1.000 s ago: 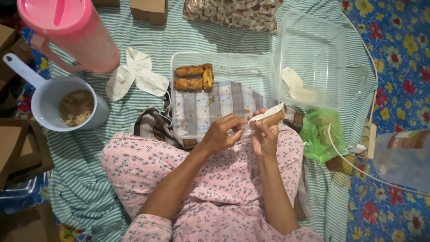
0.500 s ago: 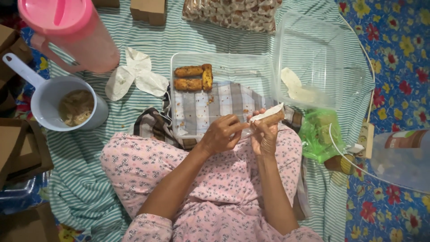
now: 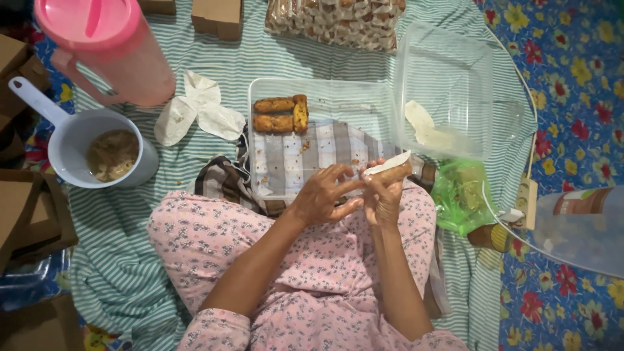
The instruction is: Wrapping individual fried food items in small paper squares and arranging them in a container.
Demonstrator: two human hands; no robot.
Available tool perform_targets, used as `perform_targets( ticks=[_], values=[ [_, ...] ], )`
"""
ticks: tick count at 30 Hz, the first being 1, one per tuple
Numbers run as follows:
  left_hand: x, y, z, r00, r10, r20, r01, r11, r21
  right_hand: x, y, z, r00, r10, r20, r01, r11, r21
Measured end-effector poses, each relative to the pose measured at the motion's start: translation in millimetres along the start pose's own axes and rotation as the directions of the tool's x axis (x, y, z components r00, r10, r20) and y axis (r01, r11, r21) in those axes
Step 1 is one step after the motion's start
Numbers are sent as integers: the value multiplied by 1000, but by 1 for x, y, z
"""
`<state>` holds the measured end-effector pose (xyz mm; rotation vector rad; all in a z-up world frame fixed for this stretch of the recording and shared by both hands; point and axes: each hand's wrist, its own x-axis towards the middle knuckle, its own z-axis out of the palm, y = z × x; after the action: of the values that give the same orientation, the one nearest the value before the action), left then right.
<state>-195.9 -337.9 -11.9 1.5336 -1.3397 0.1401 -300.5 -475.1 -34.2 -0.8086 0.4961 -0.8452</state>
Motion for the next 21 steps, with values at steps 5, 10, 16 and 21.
perform_targets(
  ticks=[5, 10, 16, 21],
  values=[
    [-5, -4, 4, 998, -32, 45, 34, 998, -48, -4, -7, 8, 1000, -26, -5, 25, 996, -83],
    [-3, 8, -7, 981, -156, 112, 179, 951, -250, -1, -4, 0, 1000, -25, -5, 24, 995, -97],
    [-12, -8, 19, 943, -324, 81, 324, 828, -458, -4, -6, 6, 1000, -15, -5, 15, 1000, -19],
    [-21, -22, 33, 894, -418, 161, 431, 707, -560, -1, -13, 12, 999, 10, -32, -10, 1000, 17]
  ],
)
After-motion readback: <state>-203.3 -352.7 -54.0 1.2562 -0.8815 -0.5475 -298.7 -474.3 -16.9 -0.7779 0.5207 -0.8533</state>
